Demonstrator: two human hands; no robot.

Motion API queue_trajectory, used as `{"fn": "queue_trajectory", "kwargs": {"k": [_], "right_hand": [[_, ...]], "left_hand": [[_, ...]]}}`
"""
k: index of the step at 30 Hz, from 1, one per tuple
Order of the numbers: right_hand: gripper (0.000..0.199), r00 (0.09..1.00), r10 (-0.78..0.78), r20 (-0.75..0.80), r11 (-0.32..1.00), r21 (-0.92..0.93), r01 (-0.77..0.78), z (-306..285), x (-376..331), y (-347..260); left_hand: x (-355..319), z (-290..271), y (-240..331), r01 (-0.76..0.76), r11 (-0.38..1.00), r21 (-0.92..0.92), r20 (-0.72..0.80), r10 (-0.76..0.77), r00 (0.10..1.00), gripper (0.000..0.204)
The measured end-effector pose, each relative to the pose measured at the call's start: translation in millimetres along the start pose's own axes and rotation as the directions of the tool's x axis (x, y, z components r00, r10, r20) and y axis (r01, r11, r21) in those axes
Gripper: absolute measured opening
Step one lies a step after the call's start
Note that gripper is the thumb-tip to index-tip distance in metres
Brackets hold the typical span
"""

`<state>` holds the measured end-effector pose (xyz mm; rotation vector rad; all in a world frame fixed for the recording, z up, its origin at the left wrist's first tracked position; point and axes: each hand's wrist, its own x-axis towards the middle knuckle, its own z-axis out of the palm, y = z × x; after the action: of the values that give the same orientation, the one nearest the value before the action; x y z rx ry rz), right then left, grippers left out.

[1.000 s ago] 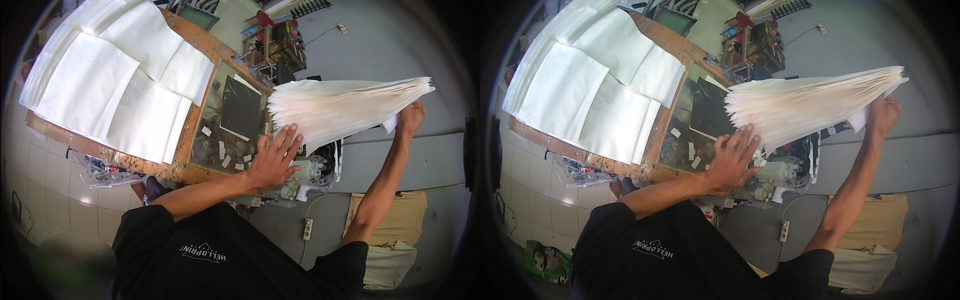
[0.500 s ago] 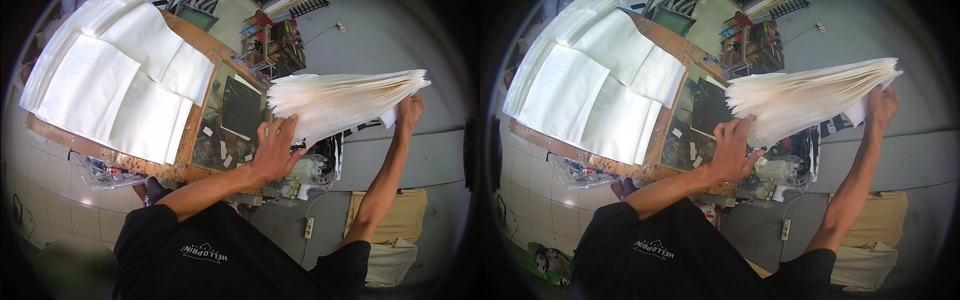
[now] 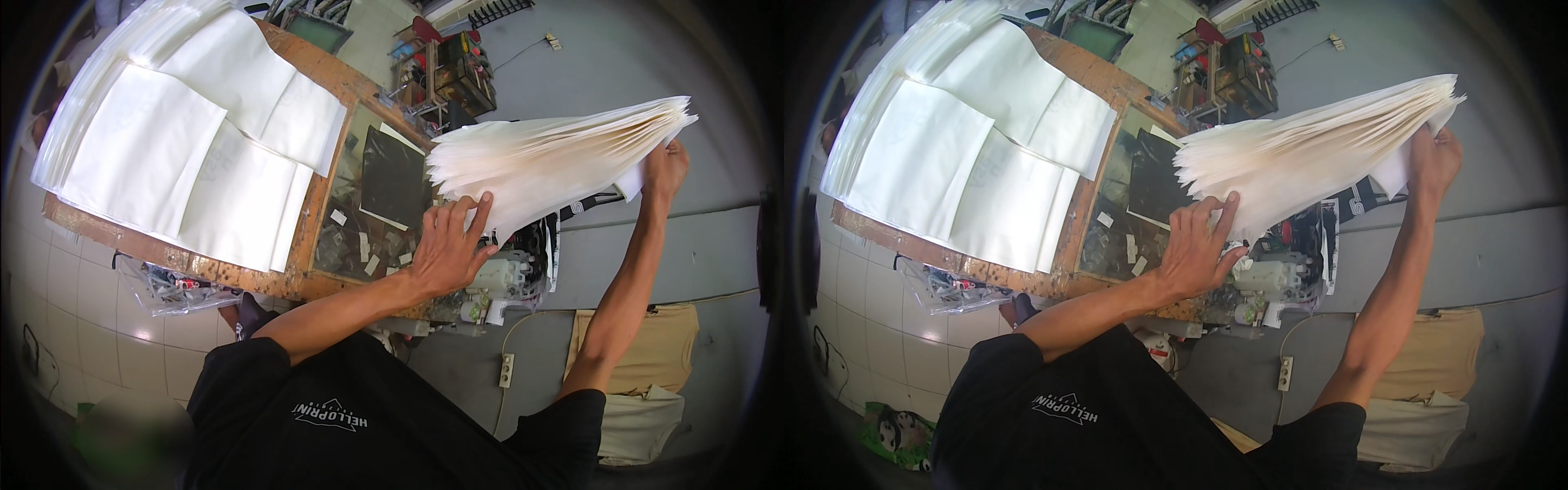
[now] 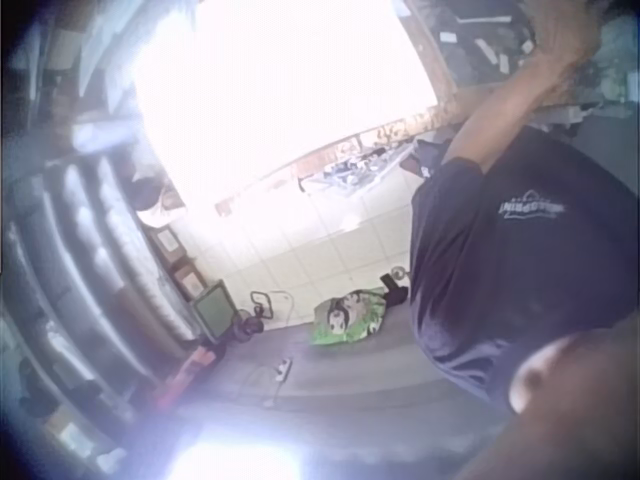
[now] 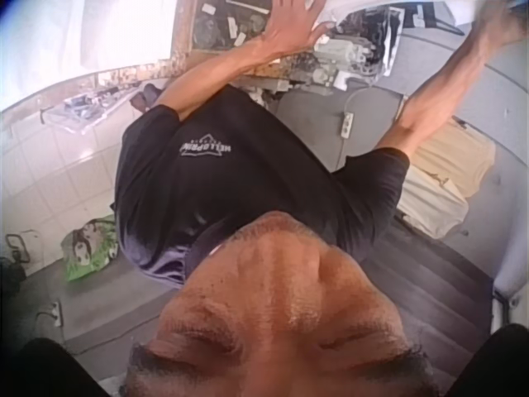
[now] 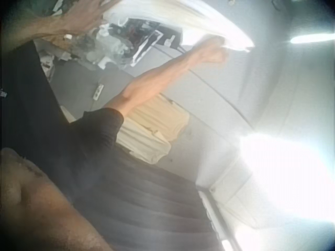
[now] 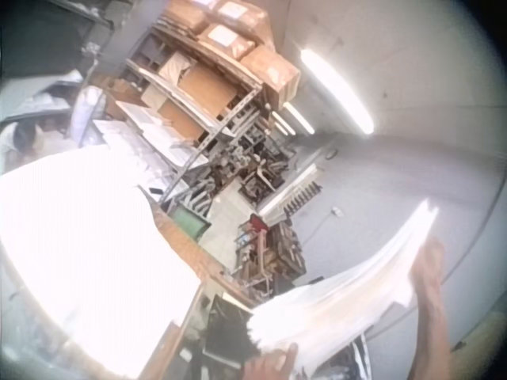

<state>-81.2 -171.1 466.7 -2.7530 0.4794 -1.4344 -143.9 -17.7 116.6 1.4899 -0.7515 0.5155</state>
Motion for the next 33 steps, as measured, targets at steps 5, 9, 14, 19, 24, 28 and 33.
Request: {"fn": "queue_trajectory", "kwargs": {"k": [5, 9, 14, 19, 24, 28, 33], "right_hand": [[0.034, 0.999, -0.037, 0.028, 0.994, -0.101, 0.040, 3, 4, -2], [0.033, 0.994, -0.060, 0.093, 0.990, -0.119, 0.071, -2, 9, 3], [0.028, 0.985, -0.101, 0.138, 0.995, 0.009, 0.101, -11, 11, 10], [0.029, 0.964, -0.184, 0.194, 0.974, -0.097, 0.205, -44, 8, -20], [0.032, 0.948, -0.071, 0.311, 0.977, -0.171, 0.129, -56, 1, -49], [0.031, 0.901, 0.063, 0.430, 0.983, -0.183, 0.018, -54, -6, -79], [0.041, 0.886, 0.246, 0.392, 0.969, -0.133, -0.210, -37, -31, -32]], "left_hand": [[11, -5, -1, -0.055, 0.998, -0.016, 0.003, 0.055, 0.998, 0.069], [26, 0, -6, -0.096, 0.980, -0.173, 0.071, 0.110, 0.991, 0.059], [47, -13, -22, 0.256, 0.808, -0.530, 0.286, -0.113, 0.951, 0.060], [25, 12, -76, 0.603, 0.518, -0.607, 0.570, -0.245, 0.784, 0.060], [-25, 35, -97, 0.806, 0.051, -0.589, 0.771, -0.262, 0.580, 0.066], [-68, 101, -145, 0.551, -0.441, -0.708, 0.706, -0.451, 0.546, 0.064], [3, 33, -110, 0.285, -0.594, -0.752, 0.618, -0.488, 0.616, 0.094]]}}
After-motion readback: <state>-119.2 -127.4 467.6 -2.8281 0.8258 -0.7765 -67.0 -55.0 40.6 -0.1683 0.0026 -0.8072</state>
